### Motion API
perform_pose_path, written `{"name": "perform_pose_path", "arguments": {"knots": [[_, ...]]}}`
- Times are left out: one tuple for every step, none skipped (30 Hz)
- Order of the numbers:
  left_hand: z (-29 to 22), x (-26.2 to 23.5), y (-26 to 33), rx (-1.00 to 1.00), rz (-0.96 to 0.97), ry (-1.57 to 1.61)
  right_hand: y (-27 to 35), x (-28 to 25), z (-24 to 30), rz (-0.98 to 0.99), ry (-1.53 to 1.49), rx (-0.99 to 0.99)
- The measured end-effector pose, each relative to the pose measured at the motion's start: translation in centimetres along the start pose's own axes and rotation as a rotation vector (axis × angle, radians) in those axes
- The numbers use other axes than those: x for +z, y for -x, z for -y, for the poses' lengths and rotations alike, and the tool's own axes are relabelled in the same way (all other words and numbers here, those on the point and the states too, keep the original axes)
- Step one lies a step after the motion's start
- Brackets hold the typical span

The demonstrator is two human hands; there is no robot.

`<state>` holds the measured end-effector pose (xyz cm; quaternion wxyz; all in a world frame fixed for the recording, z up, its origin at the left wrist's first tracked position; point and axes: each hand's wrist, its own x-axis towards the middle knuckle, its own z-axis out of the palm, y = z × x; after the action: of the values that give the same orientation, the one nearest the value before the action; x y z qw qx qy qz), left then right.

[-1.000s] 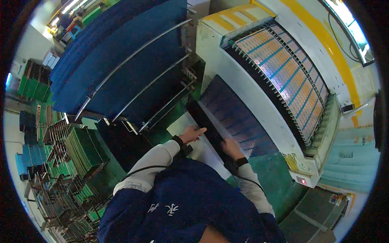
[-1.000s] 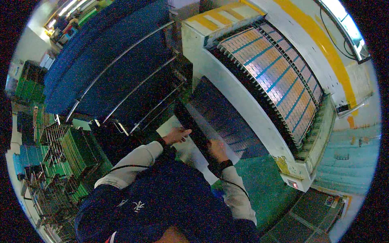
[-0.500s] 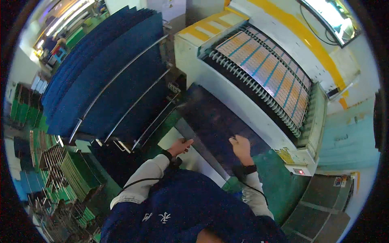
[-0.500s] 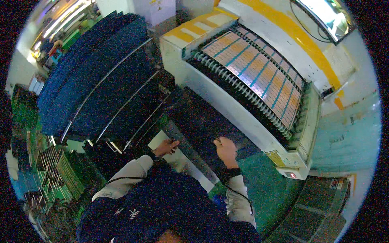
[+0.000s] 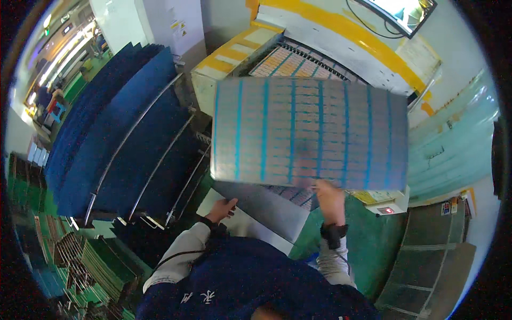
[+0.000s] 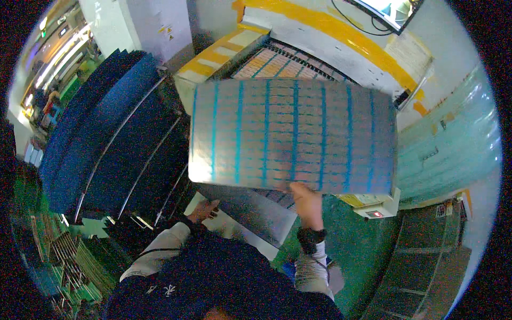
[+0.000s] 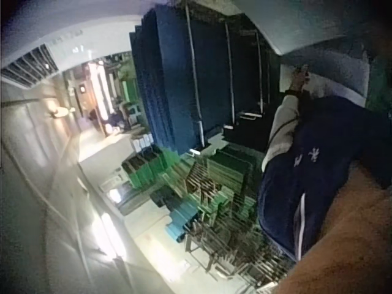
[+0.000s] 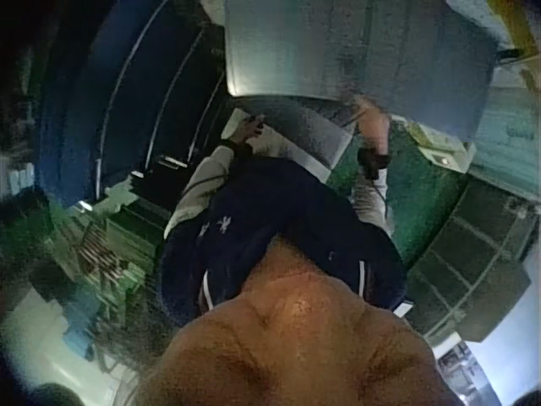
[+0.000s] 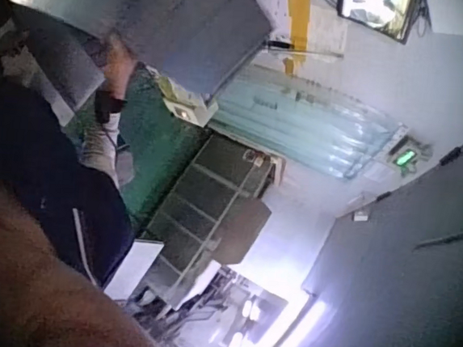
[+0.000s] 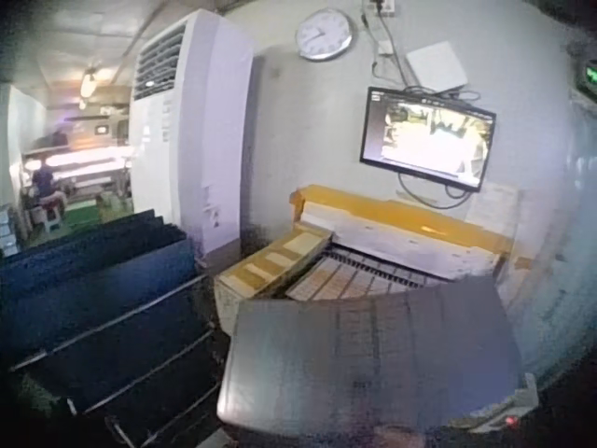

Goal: Feeding thin rectangular sheets into an industrial processing machine and managing stacks.

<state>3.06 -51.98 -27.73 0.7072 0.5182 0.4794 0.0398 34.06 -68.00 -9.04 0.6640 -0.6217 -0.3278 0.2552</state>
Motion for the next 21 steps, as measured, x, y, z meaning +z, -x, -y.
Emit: {"name": "perform_pose_path", "arguments": {"knots": [[0.1, 0.0, -0.1, 0.002, 0.004, 0.003, 0.3, 0.9, -0.7, 0.032, 0.005, 0.014], [0.2, 0.3, -0.2, 0.005, 0.019, 0.006, 0.6, 1.6, -1.1, 0.058, 0.016, 0.026], [0.2, 0.5, -0.4, -0.009, 0.008, 0.019, 0.8, 2.0, -2.0, 0.054, 0.052, 0.055], [0.6, 0.3, -0.5, -0.023, -0.012, 0.031, 1.0, 2.7, -2.7, 0.056, 0.080, 0.084], [0.6, 0.2, -0.6, -0.037, -0.032, 0.043, 1.1, 3.6, -2.7, 0.046, -0.121, 0.151], [0.8, 0.1, -0.7, -0.015, -0.019, 0.040, 1.2, 4.6, -2.6, 0.036, -0.323, 0.214], [0.8, 0.2, -0.6, 0.005, 0.000, 0.034, 1.4, 5.1, -2.5, 0.020, -0.525, 0.274], [0.8, 0.2, -0.6, 0.024, 0.020, 0.028, 1.3, 5.4, -2.9, 0.029, -0.522, 0.262], [0.7, 0.2, -0.7, 0.014, 0.042, 0.046, 1.2, 5.6, -3.6, 0.038, -0.519, 0.251], [1.0, -0.2, -0.6, 0.004, 0.056, 0.069, 1.1, 6.1, -3.6, 0.056, -0.518, 0.241], [1.4, -0.5, -0.7, -0.006, 0.069, 0.091, 0.8, 6.5, -3.5, 0.051, -0.644, 0.321], [1.7, -0.5, -1.0, -0.007, 0.038, 0.018, 0.4, 6.7, -3.4, 0.049, -0.771, 0.399], [1.7, -0.4, -1.0, -0.026, 0.024, 0.019, 0.1, 6.9, -3.2, 0.045, -0.896, 0.477], [1.8, -0.3, -1.0, -0.044, 0.010, 0.020, 0.0, 7.0, -3.5, 0.032, -0.912, 0.473], [1.7, -0.2, -1.2, -0.062, -0.004, 0.022, -0.1, 7.1, -4.0, 0.020, -0.927, 0.470], [1.5, 0.1, -0.8, -0.039, -0.010, 0.044, -0.2, 7.2, -4.3, 0.009, -0.943, 0.469], [1.4, 0.0, -0.9, -0.044, -0.001, 0.052, -0.4, 7.1, -4.6, -0.006, -0.953, 0.481], [1.1, 0.0, -0.8, -0.050, 0.008, 0.061, -0.7, 7.1, -4.9, -0.021, -0.963, 0.492], [1.2, -0.2, -0.6, -0.056, 0.009, 0.073, -0.9, 7.4, -4.7, -0.028, -0.973, 0.508], [1.3, -0.4, -0.6, -0.054, 0.015, 0.073, -1.2, 7.6, -4.6, -0.050, -0.984, 0.521], [1.4, -0.5, -0.5, -0.053, 0.021, 0.072, -1.4, 7.7, -4.3, -0.071, -0.994, 0.535]]}}
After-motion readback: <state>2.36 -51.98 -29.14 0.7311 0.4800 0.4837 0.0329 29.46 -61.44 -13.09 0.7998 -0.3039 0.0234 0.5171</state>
